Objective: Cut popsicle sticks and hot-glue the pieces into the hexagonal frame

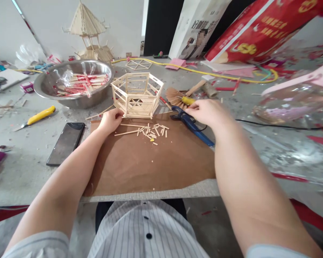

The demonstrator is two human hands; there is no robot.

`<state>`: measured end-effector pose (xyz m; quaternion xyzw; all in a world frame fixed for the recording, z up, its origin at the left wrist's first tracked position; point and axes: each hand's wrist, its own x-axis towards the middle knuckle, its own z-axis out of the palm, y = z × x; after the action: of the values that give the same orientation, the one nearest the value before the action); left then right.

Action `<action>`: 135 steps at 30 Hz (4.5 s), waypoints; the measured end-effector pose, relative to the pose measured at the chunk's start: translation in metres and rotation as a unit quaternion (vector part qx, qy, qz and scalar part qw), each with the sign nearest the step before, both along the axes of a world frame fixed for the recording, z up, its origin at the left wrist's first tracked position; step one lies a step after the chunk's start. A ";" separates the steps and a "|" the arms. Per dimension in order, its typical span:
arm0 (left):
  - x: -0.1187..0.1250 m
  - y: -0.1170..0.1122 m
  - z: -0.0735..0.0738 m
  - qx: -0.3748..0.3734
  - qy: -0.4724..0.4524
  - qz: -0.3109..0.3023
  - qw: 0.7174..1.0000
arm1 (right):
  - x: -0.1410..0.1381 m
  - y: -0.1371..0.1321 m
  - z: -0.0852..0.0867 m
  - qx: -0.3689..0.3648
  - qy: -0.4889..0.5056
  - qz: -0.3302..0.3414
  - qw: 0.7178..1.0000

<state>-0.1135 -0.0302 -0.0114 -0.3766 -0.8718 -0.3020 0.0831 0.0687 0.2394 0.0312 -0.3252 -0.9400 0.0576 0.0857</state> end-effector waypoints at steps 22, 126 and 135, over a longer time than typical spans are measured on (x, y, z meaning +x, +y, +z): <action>0.002 -0.001 -0.001 0.038 0.018 0.038 0.998 | 0.000 0.025 -0.032 -0.440 0.358 -0.237 0.789; 0.000 0.000 -0.003 0.041 -0.029 0.052 0.997 | -0.028 -0.104 -0.040 -0.209 0.207 0.285 0.912; 0.000 0.000 -0.002 0.035 -0.037 0.055 0.997 | -0.032 -0.105 -0.041 -0.298 0.214 0.265 0.892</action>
<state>-0.1133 -0.0301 -0.0137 -0.3134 -0.8825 -0.3413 0.0804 0.0365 0.1345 -0.0099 -0.0537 -0.8889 0.4239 0.1653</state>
